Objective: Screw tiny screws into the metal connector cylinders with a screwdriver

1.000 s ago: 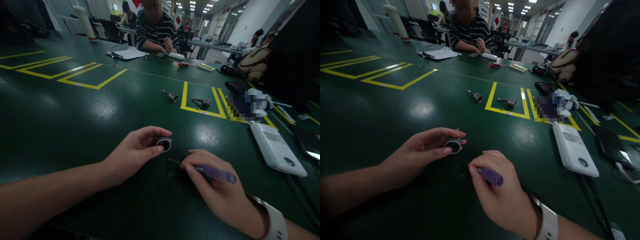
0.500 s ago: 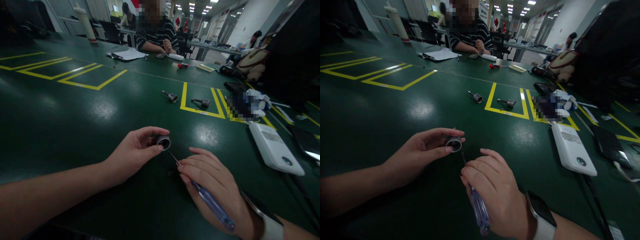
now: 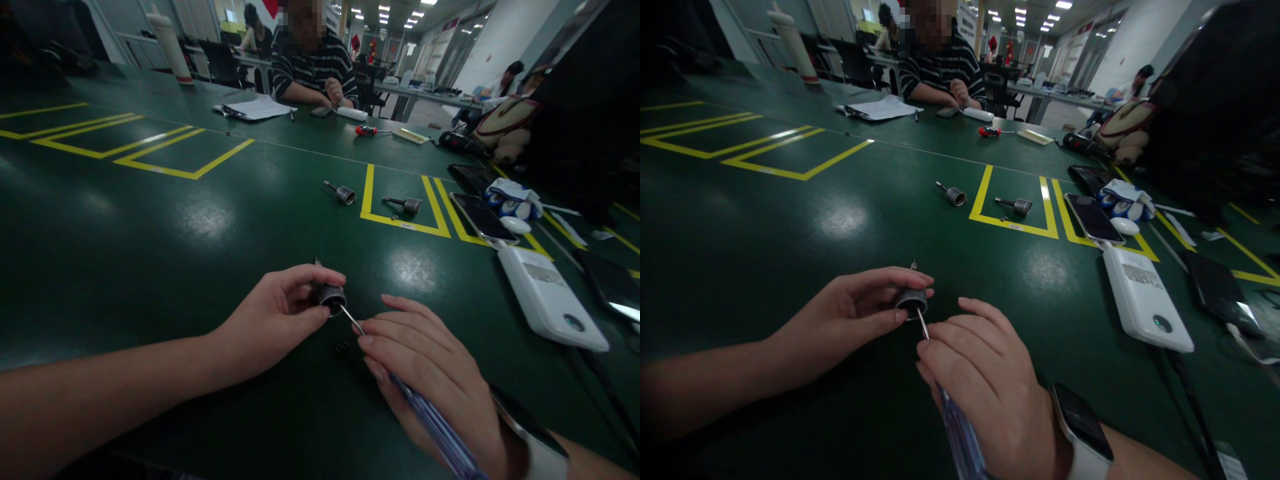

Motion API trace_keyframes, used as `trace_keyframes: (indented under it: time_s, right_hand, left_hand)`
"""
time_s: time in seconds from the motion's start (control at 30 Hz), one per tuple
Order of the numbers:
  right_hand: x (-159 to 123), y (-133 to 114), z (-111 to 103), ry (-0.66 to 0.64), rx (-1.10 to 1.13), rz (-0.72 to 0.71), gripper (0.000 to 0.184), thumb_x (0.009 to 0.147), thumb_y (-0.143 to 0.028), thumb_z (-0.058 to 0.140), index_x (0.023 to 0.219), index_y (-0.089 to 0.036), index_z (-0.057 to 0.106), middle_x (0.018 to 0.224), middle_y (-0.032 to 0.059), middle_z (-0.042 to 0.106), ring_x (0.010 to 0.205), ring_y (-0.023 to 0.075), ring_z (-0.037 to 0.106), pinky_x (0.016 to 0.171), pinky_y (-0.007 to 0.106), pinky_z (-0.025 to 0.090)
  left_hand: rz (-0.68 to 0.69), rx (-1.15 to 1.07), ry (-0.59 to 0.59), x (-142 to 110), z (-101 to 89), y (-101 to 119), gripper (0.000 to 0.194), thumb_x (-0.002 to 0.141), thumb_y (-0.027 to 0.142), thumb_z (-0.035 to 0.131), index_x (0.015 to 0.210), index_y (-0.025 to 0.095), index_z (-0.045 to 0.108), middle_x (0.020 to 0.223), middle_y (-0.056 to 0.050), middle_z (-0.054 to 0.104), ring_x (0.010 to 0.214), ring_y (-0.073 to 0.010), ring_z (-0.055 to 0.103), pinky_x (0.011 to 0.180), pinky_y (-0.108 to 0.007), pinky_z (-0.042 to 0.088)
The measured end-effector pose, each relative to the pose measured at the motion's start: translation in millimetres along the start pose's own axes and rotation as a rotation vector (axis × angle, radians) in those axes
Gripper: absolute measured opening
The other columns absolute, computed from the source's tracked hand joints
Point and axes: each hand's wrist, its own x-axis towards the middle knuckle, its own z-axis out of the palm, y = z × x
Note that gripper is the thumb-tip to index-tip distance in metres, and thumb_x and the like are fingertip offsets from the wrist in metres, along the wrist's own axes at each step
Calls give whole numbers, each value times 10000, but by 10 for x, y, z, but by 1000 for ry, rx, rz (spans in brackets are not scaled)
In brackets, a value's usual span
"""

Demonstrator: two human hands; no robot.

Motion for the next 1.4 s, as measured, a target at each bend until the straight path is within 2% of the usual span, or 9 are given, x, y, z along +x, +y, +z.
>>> trace_keyframes:
  time_s: [0.2, 0.33, 0.6, 1.0, 1.13, 1.3, 1.4]
  right_hand:
    - [40, -26, 40, 88, -64, -52, 145, 848, -71, 556, 959, -119, 635, 880, 54, 730, 840, 167, 666, 943, 425, 484]
    - [52, -52, 39, 76, -78, -69, 149, 858, -77, 545, 962, -107, 647, 893, 59, 731, 847, 173, 668, 946, 420, 481]
    - [46, -96, 33, 131, 5, -19, 112, 845, -72, 564, 883, -112, 662, 835, 42, 729, 827, 153, 672, 964, 388, 474]
    - [23, -24, 26, 100, 55, -22, 127, 820, -48, 574, 907, -92, 655, 863, 84, 725, 842, 164, 675, 933, 410, 515]
    - [73, 3, -13, 113, 100, -44, 152, 834, -43, 530, 913, -101, 646, 854, 88, 740, 838, 161, 698, 899, 364, 554]
    - [110, 7, -47, 99, 158, 9, 152, 842, -57, 516, 901, -104, 649, 875, 92, 751, 919, 156, 699, 883, 251, 558]
    - [106, 15, -51, 96, 173, 27, 157, 842, -60, 516, 915, -100, 650, 897, 102, 750, 942, 166, 696, 901, 254, 550]
  left_hand:
    - [22, 34, 27, -5, 25, -17, 283, 695, 146, 625, 977, 156, 641, 982, -41, 690, 936, -193, 645, 833, -309, 519]
    - [50, 58, 60, 2, 50, -34, 249, 673, 145, 631, 922, 150, 655, 928, -40, 704, 890, -183, 657, 774, -281, 535]
    - [66, 54, 126, 36, 70, -30, 214, 650, 143, 641, 860, 156, 681, 876, -25, 720, 812, -166, 677, 732, -264, 548]
    - [54, 36, 131, 21, 57, -27, 222, 668, 120, 648, 883, 153, 690, 886, -24, 729, 841, -163, 685, 751, -242, 546]
    - [44, -14, 127, 29, 39, -6, 222, 664, 103, 652, 874, 158, 694, 907, -20, 730, 856, -163, 687, 759, -238, 546]
    - [37, -74, 124, 18, 22, 13, 207, 679, 114, 660, 876, 165, 697, 931, -19, 728, 847, -162, 689, 735, -239, 559]
    - [21, -104, 118, 13, 22, 12, 204, 685, 110, 659, 879, 164, 695, 940, -19, 725, 853, -159, 688, 731, -236, 564]
